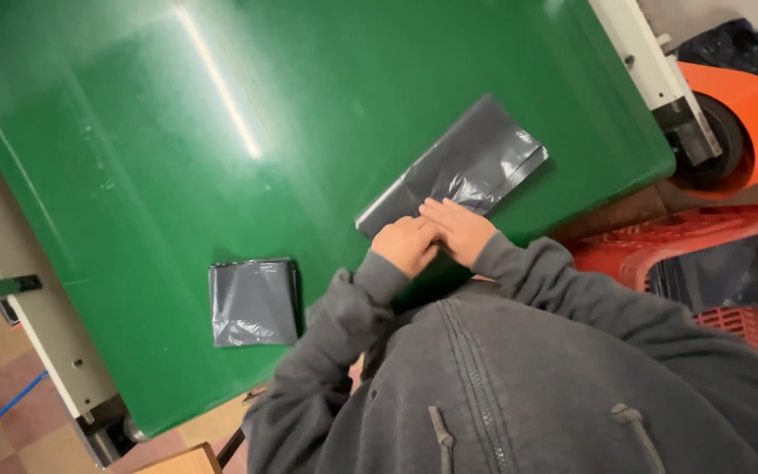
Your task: Folding plastic bags and placing them into a crate.
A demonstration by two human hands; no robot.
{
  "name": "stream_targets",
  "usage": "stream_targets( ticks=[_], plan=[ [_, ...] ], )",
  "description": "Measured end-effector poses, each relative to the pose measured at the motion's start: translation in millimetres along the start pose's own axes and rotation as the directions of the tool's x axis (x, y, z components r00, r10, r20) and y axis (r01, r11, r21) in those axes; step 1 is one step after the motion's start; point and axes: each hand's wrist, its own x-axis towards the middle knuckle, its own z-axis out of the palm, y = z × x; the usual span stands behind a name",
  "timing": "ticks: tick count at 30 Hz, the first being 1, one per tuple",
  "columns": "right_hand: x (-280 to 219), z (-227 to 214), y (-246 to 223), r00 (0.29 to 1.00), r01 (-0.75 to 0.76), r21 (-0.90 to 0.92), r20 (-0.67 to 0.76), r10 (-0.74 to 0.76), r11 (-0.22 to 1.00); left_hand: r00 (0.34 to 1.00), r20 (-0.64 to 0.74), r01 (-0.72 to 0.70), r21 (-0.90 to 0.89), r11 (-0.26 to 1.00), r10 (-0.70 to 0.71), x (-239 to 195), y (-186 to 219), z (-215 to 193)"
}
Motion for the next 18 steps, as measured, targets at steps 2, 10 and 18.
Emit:
stream_targets(
  ticks=[2,10,18],
  plan=[
    [-8,-15,4,0.993,-0.104,0.214,0.083,0.088,0.971,0.996,0.093,0.016,-0.291,0.956,0.011,27,-12,-13],
    [-93,46,43,0.141,-0.724,0.679,0.316,0.938,-0.12,0.879,0.474,0.472,-0.856,0.209,-0.046,136,-120,47],
    [-101,61,101,-0.05,-0.005,0.801,0.598,0.8,-0.599,0.891,0.018,0.454,-0.101,0.885,-0.454,165,-74,56]
  ],
)
